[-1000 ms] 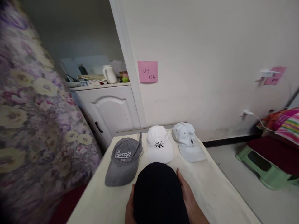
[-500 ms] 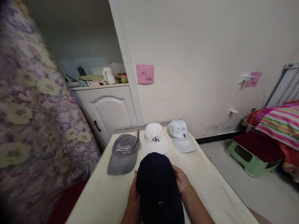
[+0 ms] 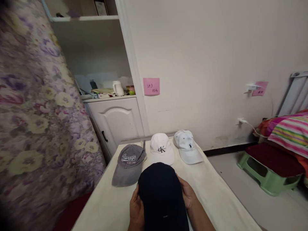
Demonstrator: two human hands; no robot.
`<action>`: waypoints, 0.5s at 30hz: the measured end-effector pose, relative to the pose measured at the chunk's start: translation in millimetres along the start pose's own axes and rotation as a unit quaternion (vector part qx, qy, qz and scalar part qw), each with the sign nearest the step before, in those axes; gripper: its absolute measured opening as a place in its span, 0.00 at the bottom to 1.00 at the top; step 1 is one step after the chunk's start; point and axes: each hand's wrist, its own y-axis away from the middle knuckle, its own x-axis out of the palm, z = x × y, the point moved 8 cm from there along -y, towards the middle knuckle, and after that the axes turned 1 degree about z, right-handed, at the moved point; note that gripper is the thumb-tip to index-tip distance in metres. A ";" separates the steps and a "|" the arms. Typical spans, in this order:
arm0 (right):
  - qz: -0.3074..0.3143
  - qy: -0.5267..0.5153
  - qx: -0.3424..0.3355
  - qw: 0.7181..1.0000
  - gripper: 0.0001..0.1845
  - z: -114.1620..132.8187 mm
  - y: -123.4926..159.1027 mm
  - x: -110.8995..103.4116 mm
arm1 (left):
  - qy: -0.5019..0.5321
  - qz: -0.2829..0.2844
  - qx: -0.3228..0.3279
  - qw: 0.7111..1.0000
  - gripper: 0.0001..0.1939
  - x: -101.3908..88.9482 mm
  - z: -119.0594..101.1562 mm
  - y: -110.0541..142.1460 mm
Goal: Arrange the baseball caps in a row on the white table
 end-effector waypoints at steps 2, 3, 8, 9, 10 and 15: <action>0.005 0.003 0.002 1.000 0.14 -0.3 0.4 4.2 | 0.002 0.013 -0.023 1.000 0.13 2.2 1.3 -4.5; 0.006 0.003 0.001 1.000 0.14 0.0 0.5 5.8 | 0.003 0.020 -0.036 0.999 0.13 4.6 2.5 -6.1; 0.001 0.005 -0.006 1.000 0.13 5.9 -0.7 0.9 | -0.005 0.038 -0.078 0.996 0.20 11.9 11.0 -5.0; -0.001 0.005 -0.009 1.000 0.12 8.4 -0.6 -2.0 | -0.007 0.036 -0.076 0.996 0.22 9.9 12.1 -2.4; -0.004 0.007 -0.013 1.000 0.11 11.0 -0.1 -4.8 | -0.009 0.031 -0.072 0.997 0.23 6.5 12.5 1.3; -0.021 0.028 -0.047 0.998 0.10 22.7 13.6 -8.4 | -0.018 0.008 -0.047 0.999 0.22 -14.6 8.7 28.0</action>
